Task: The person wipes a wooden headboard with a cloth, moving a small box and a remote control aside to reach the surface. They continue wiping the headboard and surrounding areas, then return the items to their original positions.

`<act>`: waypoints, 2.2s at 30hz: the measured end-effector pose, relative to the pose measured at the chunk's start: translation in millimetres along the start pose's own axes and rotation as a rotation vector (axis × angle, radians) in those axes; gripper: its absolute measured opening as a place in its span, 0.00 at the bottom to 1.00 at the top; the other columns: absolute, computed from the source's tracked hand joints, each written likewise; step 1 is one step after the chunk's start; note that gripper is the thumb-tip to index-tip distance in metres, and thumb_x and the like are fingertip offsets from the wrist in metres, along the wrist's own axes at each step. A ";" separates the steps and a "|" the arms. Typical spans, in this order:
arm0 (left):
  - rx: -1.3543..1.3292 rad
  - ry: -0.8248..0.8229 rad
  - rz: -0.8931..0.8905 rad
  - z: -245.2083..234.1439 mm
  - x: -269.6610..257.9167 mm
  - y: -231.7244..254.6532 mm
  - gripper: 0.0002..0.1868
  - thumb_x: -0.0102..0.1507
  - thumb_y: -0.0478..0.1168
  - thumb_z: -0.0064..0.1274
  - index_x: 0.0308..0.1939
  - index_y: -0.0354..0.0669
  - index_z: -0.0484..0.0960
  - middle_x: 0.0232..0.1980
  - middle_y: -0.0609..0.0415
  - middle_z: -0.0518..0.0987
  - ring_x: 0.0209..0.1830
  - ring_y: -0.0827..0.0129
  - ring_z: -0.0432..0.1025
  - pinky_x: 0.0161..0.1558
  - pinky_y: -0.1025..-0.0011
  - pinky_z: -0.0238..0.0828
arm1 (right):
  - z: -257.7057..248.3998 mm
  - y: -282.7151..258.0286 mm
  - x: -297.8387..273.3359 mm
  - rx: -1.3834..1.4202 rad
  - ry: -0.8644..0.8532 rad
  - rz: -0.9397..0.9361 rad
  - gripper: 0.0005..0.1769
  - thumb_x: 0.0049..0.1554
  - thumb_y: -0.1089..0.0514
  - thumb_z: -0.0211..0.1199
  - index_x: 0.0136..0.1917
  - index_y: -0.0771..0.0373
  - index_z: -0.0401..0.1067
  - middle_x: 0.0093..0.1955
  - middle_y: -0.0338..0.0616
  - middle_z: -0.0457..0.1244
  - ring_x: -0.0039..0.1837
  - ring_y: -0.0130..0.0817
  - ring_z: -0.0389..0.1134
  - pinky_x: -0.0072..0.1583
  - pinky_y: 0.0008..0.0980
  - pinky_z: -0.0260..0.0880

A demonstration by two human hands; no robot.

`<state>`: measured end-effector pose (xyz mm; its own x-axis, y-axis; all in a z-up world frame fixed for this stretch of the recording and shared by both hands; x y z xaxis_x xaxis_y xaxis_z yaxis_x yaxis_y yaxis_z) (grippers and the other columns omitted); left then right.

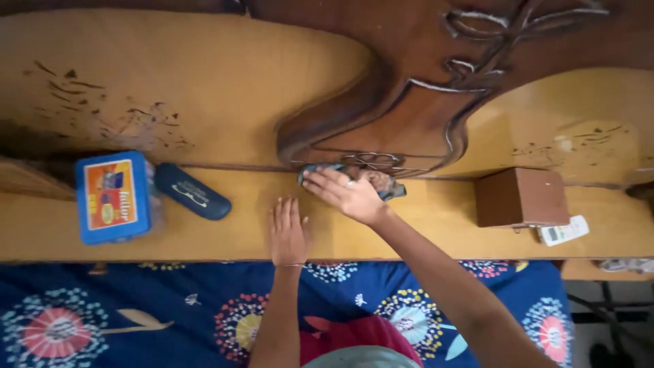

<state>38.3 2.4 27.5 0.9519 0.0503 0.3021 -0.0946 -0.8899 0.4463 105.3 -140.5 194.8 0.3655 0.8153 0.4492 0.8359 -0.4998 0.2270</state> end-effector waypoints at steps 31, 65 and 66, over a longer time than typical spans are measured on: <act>-0.179 0.196 -0.135 25.5 -28.5 -27.4 0.12 0.57 0.33 0.53 0.44 0.37 0.72 0.48 0.39 0.71 0.52 0.41 0.66 0.57 0.48 0.63 | 221.5 -32.3 -62.7 -0.649 -0.640 -0.413 0.34 0.57 0.44 0.47 0.65 0.70 0.71 0.67 0.53 0.63 0.68 0.42 0.60 0.63 0.38 0.56; 0.017 0.111 0.492 -173.5 100.2 210.2 0.43 0.53 0.37 0.62 0.71 0.36 0.65 0.76 0.45 0.60 0.77 0.47 0.52 0.74 0.43 0.45 | -104.2 93.8 -47.6 0.113 0.900 0.956 0.13 0.60 0.61 0.64 0.55 0.70 0.68 0.75 0.62 0.53 0.75 0.62 0.53 0.75 0.55 0.49; 0.027 0.092 0.529 -175.5 100.9 213.4 0.41 0.53 0.37 0.62 0.70 0.38 0.67 0.75 0.46 0.60 0.76 0.47 0.53 0.73 0.43 0.46 | -100.7 93.1 -58.0 0.095 0.845 0.982 0.12 0.58 0.60 0.65 0.52 0.71 0.70 0.71 0.61 0.55 0.72 0.62 0.55 0.73 0.57 0.50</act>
<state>63.0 -102.9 301.0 0.7467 -0.3700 0.5527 -0.5460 -0.8156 0.1917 120.7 -263.8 276.9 0.4976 -0.3308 0.8019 0.4058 -0.7282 -0.5523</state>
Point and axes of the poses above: each hand's wrist, its own x-axis towards the middle knuckle, its own z-axis out of the palm, y = z × x, the point moved 4 cm from there along x, towards the middle knuckle
